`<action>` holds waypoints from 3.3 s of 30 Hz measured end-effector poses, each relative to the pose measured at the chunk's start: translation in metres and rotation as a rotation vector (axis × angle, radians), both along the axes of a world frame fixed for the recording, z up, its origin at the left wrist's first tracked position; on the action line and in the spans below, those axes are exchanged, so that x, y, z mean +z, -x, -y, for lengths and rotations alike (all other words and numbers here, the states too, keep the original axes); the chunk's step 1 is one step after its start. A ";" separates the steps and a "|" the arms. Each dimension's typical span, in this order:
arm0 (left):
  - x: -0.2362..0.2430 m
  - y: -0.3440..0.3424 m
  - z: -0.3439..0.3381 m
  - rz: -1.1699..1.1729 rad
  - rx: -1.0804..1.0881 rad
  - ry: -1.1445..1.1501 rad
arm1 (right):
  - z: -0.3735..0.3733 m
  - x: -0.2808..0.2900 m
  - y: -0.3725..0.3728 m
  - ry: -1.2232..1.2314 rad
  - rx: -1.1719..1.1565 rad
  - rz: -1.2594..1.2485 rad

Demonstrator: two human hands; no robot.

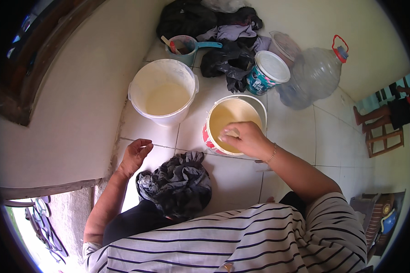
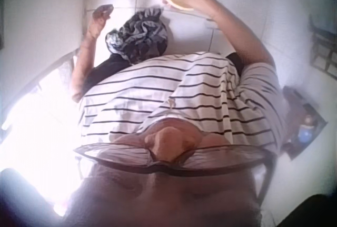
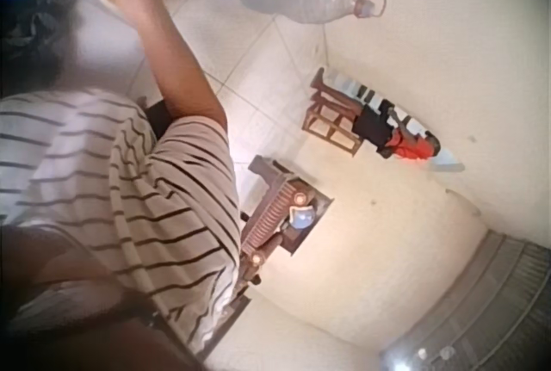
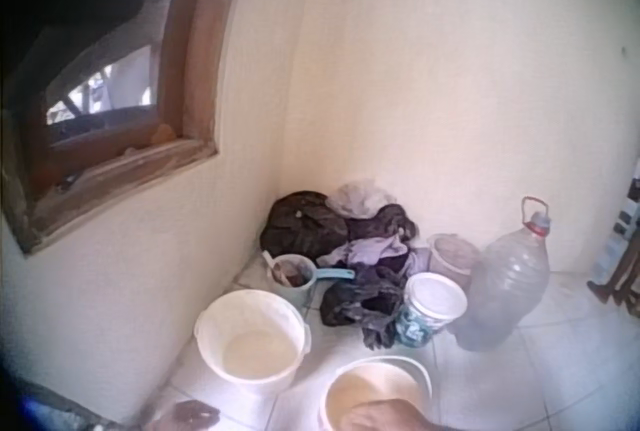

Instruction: The person mixes a light yellow liquid in a bucket using a wooden stick, occasionally pouring water from a large plastic jug into the bucket and stirring.

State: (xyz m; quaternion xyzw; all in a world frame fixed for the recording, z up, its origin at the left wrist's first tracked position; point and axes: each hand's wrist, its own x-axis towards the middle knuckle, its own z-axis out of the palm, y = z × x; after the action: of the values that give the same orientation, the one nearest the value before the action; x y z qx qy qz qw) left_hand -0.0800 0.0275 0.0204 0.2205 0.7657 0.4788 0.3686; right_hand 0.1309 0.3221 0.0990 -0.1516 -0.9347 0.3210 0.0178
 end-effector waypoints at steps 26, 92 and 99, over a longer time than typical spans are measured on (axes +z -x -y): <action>0.002 -0.002 0.012 0.472 0.208 -0.149 | -0.027 -0.004 -0.010 0.029 -0.046 -0.131; 0.022 -0.080 -0.164 0.702 0.036 -0.010 | -0.039 0.006 -0.013 -0.015 0.247 -0.047; 0.037 -0.107 -0.160 0.676 0.193 -0.122 | -0.062 0.058 -0.040 -0.205 0.220 0.028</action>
State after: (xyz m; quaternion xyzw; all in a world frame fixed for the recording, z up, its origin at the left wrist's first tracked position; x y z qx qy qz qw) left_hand 0.0274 0.1873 0.0570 -0.0021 0.5878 0.6022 0.5403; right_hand 0.1709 0.3843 0.1573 -0.0502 -0.9737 0.2215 -0.0150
